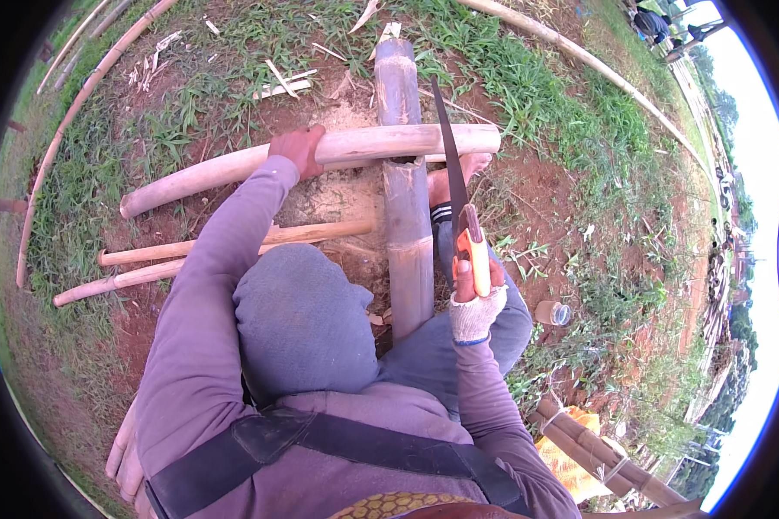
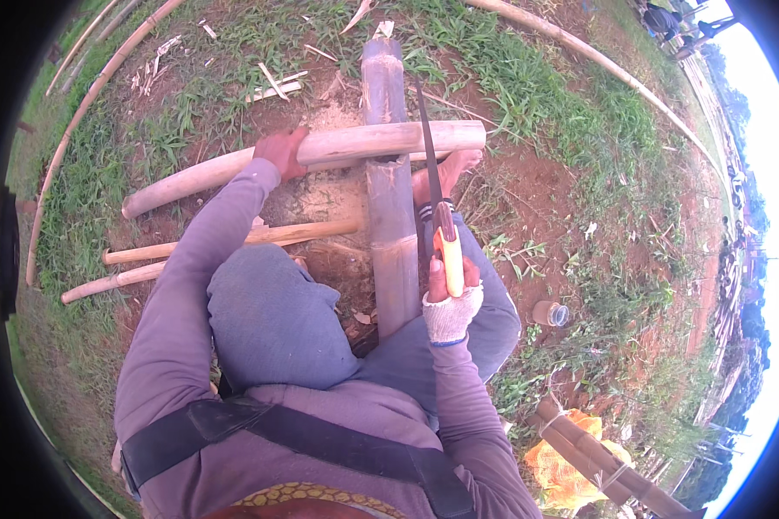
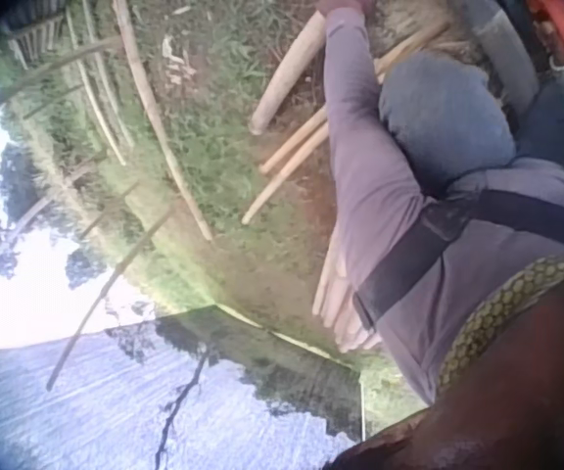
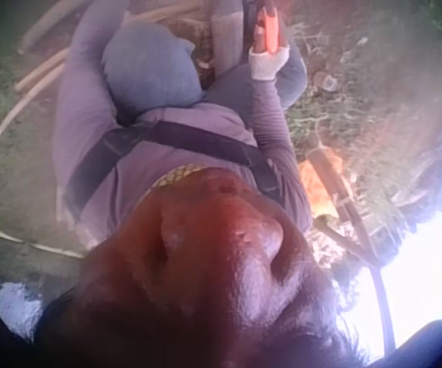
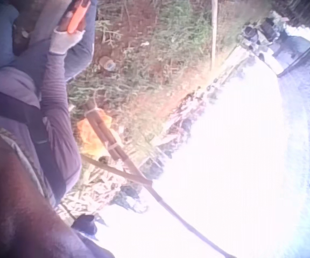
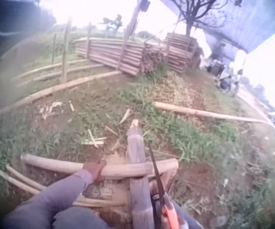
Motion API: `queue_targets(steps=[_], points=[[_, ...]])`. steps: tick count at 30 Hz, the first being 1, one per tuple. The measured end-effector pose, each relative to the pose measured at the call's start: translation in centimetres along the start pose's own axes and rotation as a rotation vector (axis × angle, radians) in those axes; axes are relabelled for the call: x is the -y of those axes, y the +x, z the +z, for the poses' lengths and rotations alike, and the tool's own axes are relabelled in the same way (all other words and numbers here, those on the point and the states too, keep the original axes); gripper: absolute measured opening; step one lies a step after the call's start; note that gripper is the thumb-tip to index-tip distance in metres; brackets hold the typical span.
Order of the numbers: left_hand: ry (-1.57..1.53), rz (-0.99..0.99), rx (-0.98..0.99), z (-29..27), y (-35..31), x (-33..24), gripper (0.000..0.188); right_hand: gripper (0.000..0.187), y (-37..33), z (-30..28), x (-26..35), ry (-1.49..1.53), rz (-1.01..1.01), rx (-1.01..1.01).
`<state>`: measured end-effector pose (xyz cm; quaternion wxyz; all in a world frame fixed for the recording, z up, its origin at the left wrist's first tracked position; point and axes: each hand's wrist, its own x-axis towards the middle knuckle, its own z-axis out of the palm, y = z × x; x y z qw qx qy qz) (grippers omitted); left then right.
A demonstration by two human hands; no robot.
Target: The person sits on the ground and uses a hand saw to cut long bamboo poles into shorter sections. They position each pole on a wooden support, saw through it, and then move the cut pieces aside to a nearby pile.
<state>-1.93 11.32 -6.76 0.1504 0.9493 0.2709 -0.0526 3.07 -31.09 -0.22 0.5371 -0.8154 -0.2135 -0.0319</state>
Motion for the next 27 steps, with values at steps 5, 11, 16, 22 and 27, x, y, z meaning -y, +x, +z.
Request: queue_targets(steps=[5,11,16,22,27], points=[[0.026,-0.011,0.027,-0.7,-0.4,-0.4,0.069,0.047,0.4,0.0,0.7,0.052,-0.045,-0.033],[0.034,-0.028,0.053,-0.4,0.0,-0.2,0.07,0.049,0.6,0.0,4.1,0.002,-0.102,0.008],[0.041,-0.033,0.062,-0.7,0.1,-0.3,0.067,0.047,0.7,-0.4,4.8,-0.038,-0.136,0.038],[0.029,-0.018,0.066,-0.8,-0.1,-0.3,0.066,0.047,0.1,-0.1,4.8,0.025,-0.032,0.026],[0.037,-0.002,0.07,-0.6,0.1,0.2,0.066,0.047,-0.8,-0.9,4.1,-0.039,-0.107,0.009]])
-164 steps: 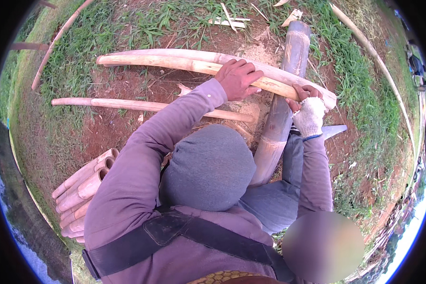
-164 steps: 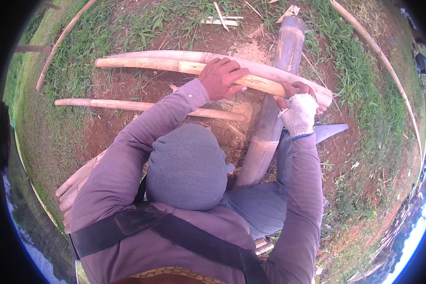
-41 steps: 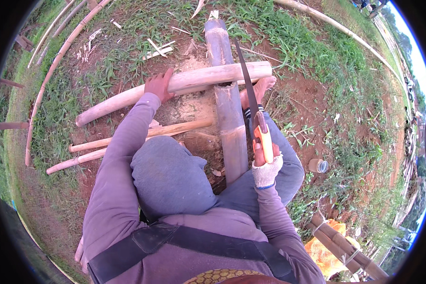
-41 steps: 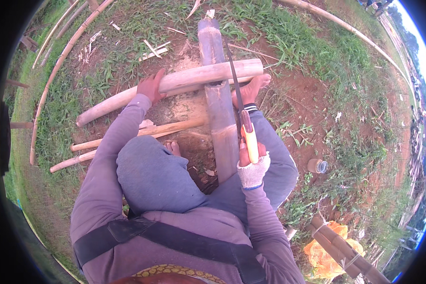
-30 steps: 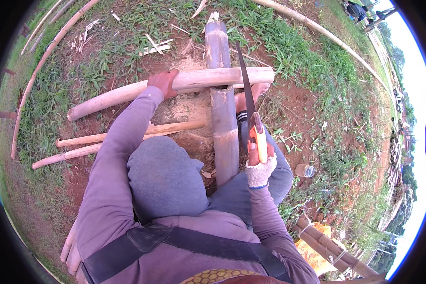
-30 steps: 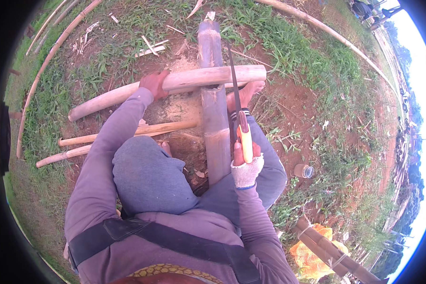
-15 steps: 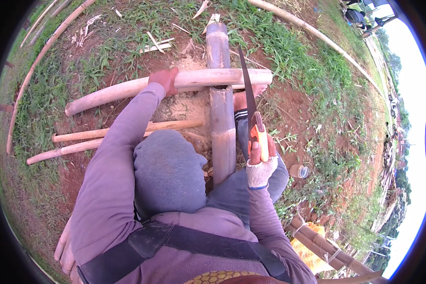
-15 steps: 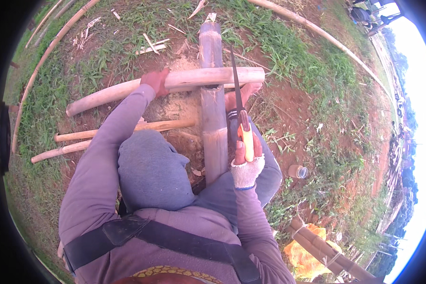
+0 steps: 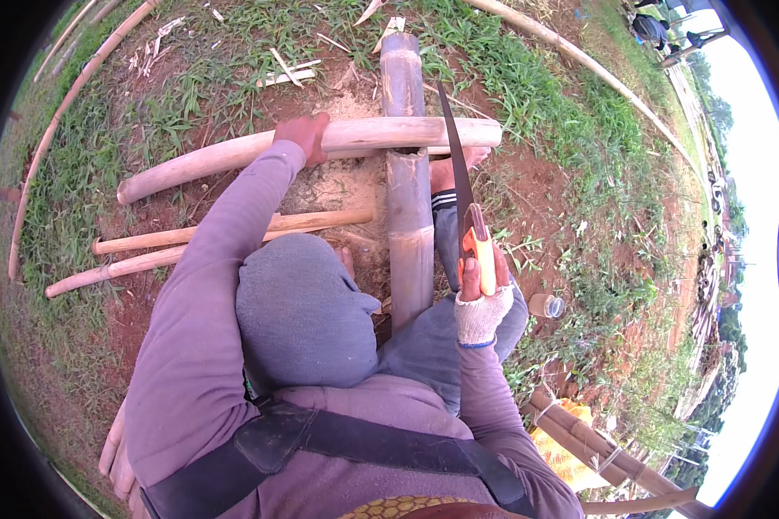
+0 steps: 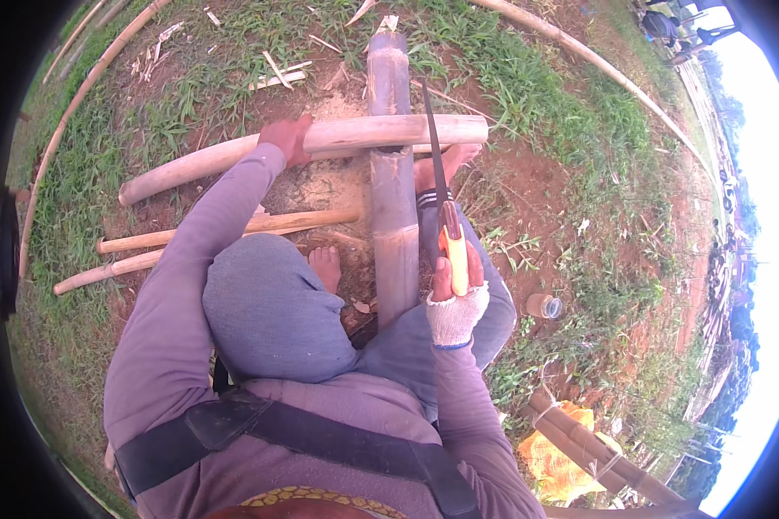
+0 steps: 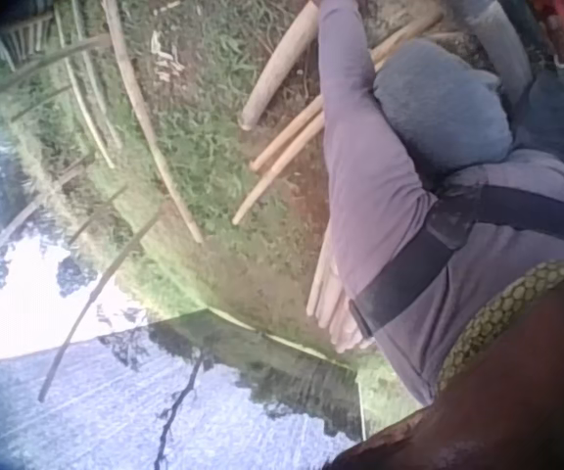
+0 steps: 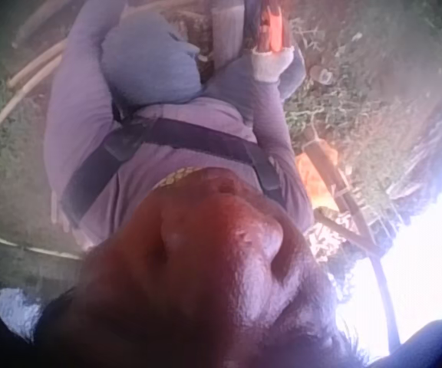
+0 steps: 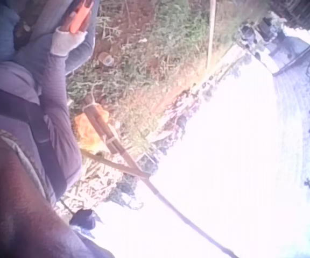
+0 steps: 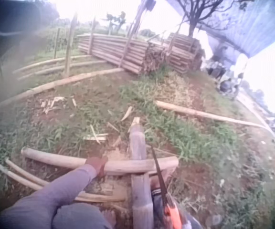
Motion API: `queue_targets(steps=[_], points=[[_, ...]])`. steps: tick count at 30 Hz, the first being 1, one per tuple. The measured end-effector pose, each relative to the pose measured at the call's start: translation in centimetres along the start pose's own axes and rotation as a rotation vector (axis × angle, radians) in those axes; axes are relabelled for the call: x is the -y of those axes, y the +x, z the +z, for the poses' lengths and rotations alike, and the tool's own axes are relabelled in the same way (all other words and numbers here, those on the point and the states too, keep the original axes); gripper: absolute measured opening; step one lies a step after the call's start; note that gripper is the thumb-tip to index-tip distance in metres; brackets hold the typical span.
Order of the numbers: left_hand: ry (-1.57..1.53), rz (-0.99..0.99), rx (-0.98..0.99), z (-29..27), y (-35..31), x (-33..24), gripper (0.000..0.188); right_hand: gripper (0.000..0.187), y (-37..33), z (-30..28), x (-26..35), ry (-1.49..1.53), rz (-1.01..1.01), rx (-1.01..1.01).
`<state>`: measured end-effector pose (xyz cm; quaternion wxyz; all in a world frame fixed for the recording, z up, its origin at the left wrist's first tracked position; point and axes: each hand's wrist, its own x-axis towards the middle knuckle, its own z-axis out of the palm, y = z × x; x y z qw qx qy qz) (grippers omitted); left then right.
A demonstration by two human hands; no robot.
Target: The person sits on the ground and uses a hand saw to cut long bamboo poles into shorter sections. They position each pole on a wooden support, saw through it, and then move the cut pieces aside to a nearby pile.
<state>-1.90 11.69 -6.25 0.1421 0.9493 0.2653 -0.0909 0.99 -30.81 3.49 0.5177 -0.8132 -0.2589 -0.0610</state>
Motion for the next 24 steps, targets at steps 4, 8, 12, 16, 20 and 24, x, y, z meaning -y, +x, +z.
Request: queue_targets(steps=[4,8,12,16,20,24], points=[[0.0,0.003,0.005,-0.1,0.1,-0.2,0.07,0.043,0.8,0.6,0.7,-0.057,0.054,0.018],[0.001,-0.005,0.013,-0.2,0.2,-0.1,0.072,0.042,0.9,1.0,1.0,-0.046,0.08,0.042],[-0.008,-0.012,0.028,-0.8,-0.1,-0.1,0.069,0.045,-2.2,-0.9,0.7,0.049,0.151,0.043],[0.013,0.003,0.017,-1.0,-0.5,-0.8,0.065,0.042,1.2,0.7,0.8,-0.017,0.054,0.079],[-0.002,-0.013,0.043,-1.0,-0.4,-0.5,0.065,0.036,9.8,6.6,-1.5,-0.102,0.015,0.042],[0.011,-0.015,0.068,-1.3,-0.5,-0.8,0.064,0.038,6.3,4.4,1.1,-0.005,0.066,0.076]])
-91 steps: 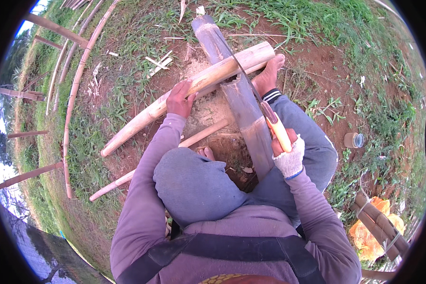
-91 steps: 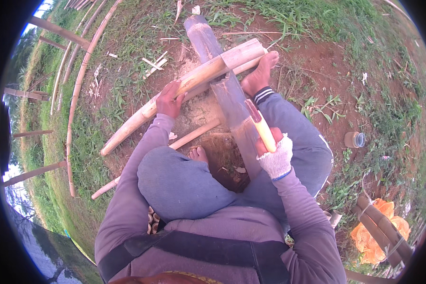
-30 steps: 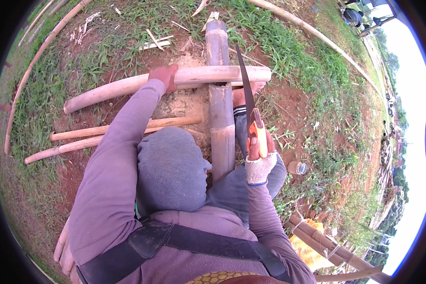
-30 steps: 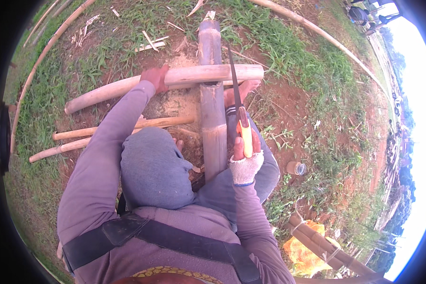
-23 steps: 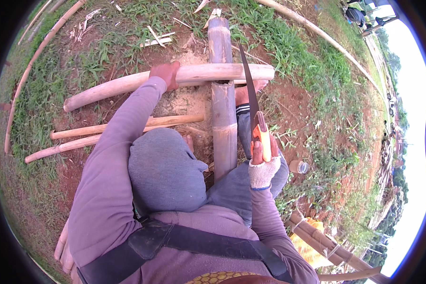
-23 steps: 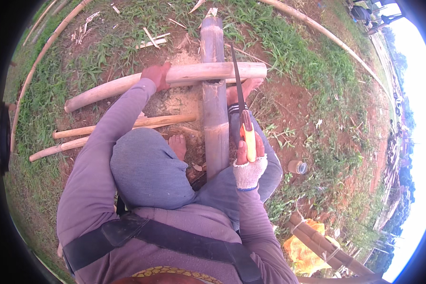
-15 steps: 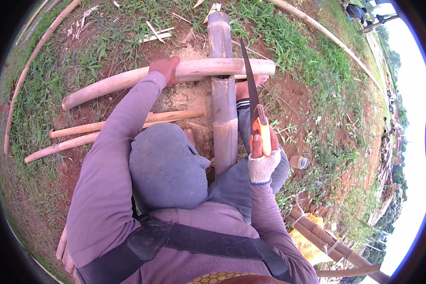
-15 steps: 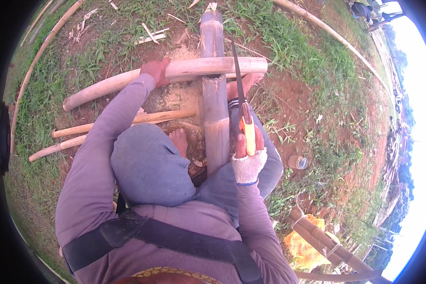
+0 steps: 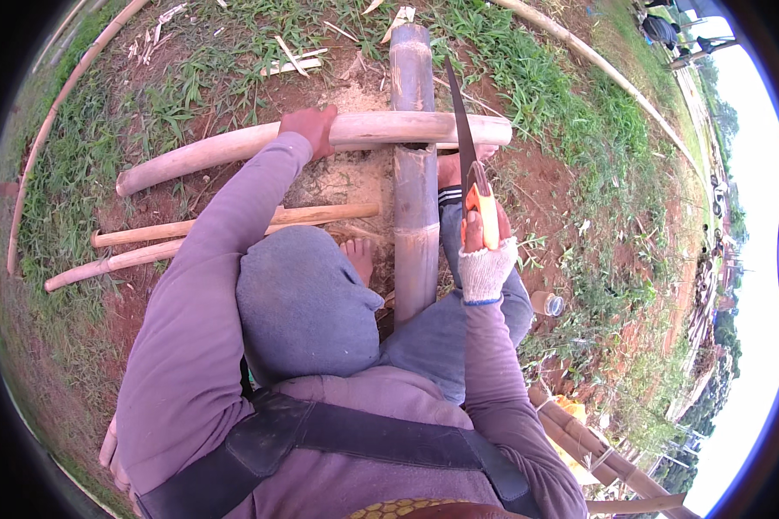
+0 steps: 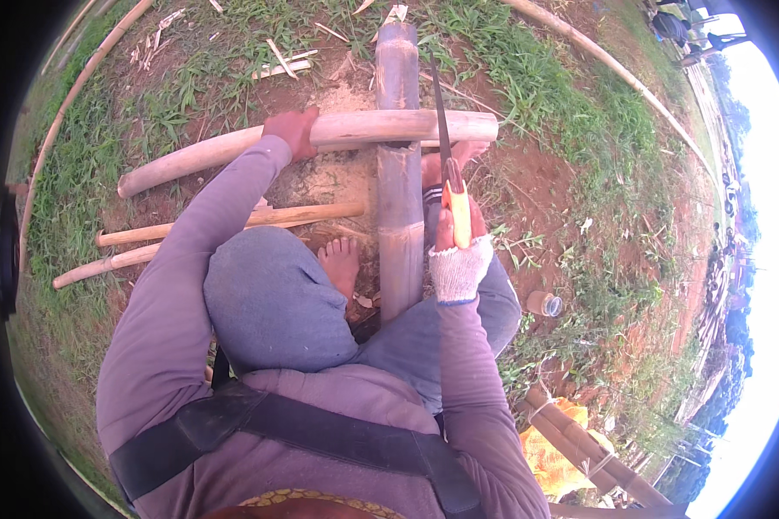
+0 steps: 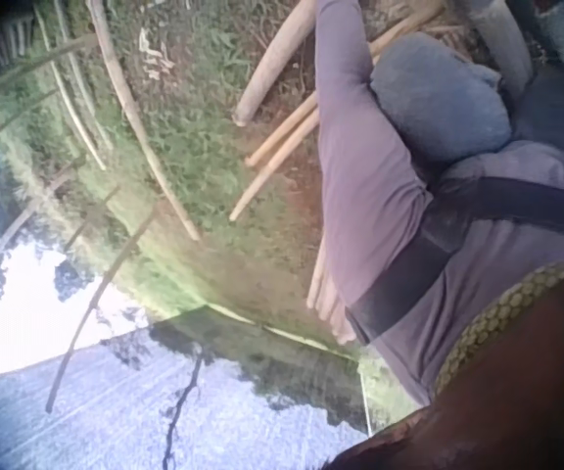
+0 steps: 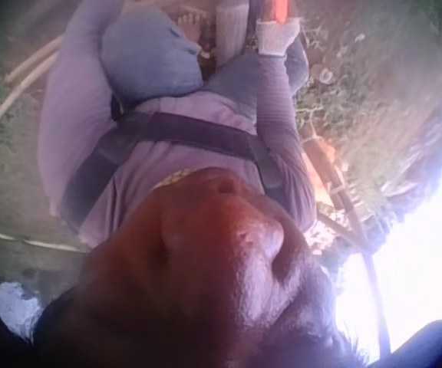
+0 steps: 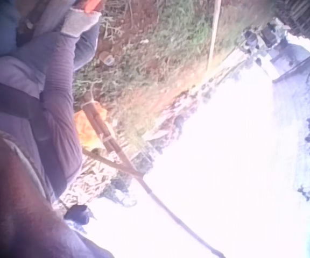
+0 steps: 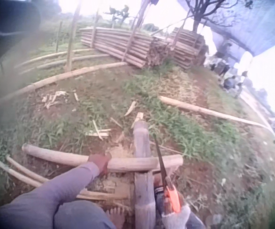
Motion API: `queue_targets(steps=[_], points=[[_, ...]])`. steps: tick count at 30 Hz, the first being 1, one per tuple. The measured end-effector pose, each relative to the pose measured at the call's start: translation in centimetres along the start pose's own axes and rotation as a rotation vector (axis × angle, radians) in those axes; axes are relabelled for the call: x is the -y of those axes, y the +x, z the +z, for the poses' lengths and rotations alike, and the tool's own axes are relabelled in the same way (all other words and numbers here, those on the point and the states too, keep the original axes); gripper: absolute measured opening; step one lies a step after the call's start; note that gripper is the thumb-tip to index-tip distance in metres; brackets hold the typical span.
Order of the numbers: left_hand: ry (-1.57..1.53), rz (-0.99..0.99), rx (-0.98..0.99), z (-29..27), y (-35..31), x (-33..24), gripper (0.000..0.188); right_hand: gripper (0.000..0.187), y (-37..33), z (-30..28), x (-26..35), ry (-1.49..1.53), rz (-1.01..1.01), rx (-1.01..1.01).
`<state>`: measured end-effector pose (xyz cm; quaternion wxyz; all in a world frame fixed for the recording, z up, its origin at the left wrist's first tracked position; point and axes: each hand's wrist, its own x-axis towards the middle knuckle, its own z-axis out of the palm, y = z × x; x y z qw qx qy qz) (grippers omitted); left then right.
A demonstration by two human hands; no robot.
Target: The person sits on the ground and uses a hand saw to cut long bamboo poles into shorter sections. They position each pole on a wooden support, saw through it, and then move the cut pieces aside to a nearby pile.
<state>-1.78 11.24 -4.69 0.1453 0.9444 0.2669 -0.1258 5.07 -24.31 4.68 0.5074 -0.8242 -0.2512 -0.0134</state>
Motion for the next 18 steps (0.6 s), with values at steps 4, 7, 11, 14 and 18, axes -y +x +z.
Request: queue_targets(steps=[4,7,11,14,18], points=[[-0.008,0.004,-0.031,0.1,0.0,0.8,0.063,0.051,-9.5,-6.4,1.0,0.028,0.083,0.06],[-0.04,0.019,-0.051,1.1,0.7,1.0,0.069,0.048,-8.8,-6.5,-1.9,0.039,0.103,0.064],[-0.044,0.054,-0.042,0.9,1.4,0.2,0.068,0.038,3.2,1.1,-1.7,-0.114,-0.067,-0.019],[-0.031,0.043,-0.043,1.4,0.7,0.5,0.069,0.04,3.7,0.8,-0.4,-0.088,0.016,0.049],[-0.024,0.031,-0.065,1.1,0.8,1.5,0.07,0.047,-6.0,-6.1,0.5,0.062,0.216,0.104]])
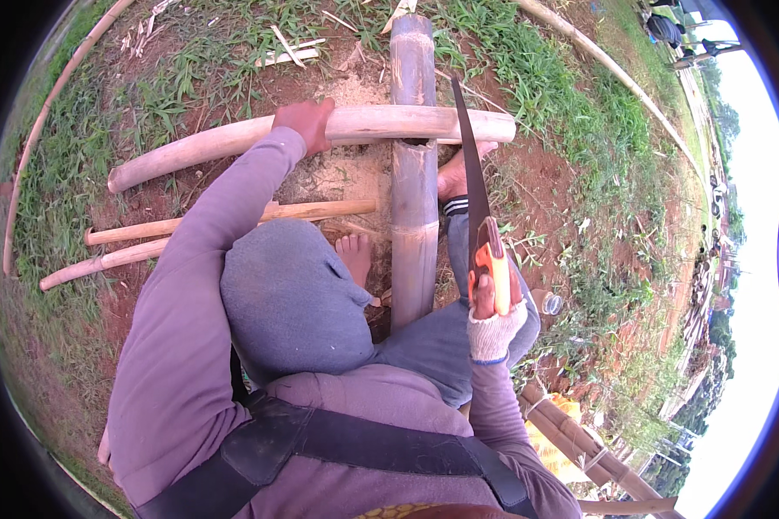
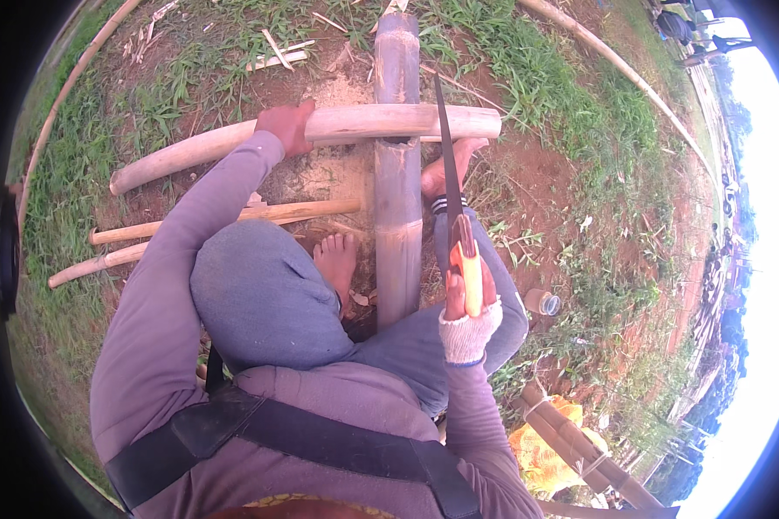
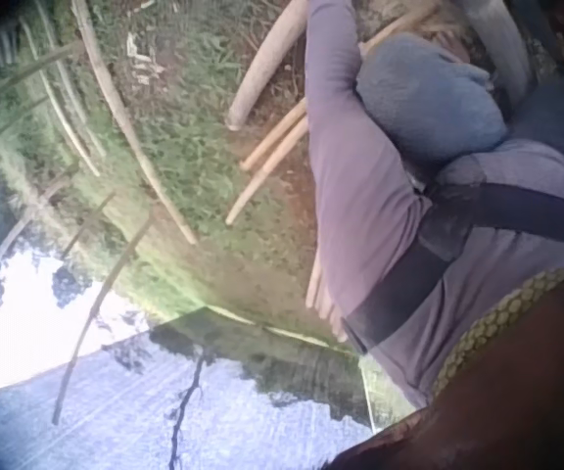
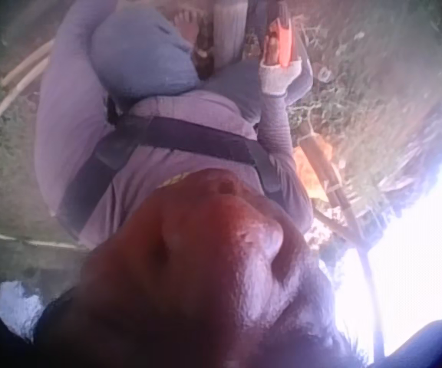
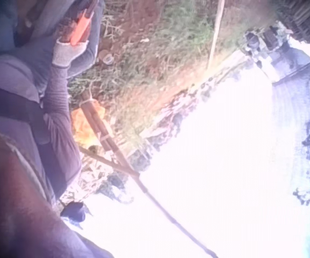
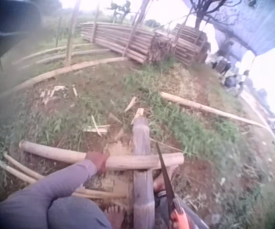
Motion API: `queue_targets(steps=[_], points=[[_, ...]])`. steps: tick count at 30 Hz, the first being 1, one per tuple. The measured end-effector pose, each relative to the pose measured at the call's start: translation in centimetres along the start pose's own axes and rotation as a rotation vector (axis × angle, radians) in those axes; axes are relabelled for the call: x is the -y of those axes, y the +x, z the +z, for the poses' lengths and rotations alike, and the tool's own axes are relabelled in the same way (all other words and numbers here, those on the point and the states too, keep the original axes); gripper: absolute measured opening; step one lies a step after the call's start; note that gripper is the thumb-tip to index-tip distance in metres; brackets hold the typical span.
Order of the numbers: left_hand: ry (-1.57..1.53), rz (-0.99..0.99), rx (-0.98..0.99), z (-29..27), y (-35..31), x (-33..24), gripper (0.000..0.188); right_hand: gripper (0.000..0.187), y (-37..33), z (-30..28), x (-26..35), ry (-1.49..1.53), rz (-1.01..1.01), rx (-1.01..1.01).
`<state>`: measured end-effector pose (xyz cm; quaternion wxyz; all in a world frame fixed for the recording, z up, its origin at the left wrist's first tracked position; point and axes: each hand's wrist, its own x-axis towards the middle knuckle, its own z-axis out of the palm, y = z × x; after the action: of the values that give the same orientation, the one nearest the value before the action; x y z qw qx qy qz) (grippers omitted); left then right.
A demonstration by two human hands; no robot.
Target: The person sits on the ground and uses a hand saw to cut long bamboo poles into shorter sections. They position each pole on a wooden support, saw through it, and then move the cut pieces aside to a nearby pile.
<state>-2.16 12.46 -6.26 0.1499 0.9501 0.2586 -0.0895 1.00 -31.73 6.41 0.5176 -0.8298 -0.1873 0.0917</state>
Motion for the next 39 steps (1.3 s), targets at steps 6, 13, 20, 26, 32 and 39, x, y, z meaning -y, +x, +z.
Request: queue_targets(steps=[6,13,20,26,32,39], points=[[-0.004,0.01,0.029,0.6,0.2,-0.9,0.07,0.044,0.8,1.4,-2.7,-0.042,-0.065,-0.09],[-0.001,-0.021,0.035,-0.3,0.2,-0.8,0.069,0.034,8.2,5.7,1.8,-0.044,-0.137,-0.068],[0.022,-0.016,0.045,-1.0,-0.1,-1.0,0.062,0.053,-3.6,-1.1,-3.7,-0.001,-0.028,-0.016],[0.024,-0.006,0.027,-0.6,0.2,-1.5,0.062,0.036,14.0,6.7,1.6,-0.107,-0.154,-0.057],[0.014,-0.022,0.038,-0.1,-0.3,-0.7,0.062,0.047,-1.3,-0.9,-2.5,-0.015,0.007,-0.012],[0.021,0.011,0.022,-0.1,-0.1,-1.2,0.062,0.042,7.4,4.3,-2.9,-0.249,-0.251,-0.084]])
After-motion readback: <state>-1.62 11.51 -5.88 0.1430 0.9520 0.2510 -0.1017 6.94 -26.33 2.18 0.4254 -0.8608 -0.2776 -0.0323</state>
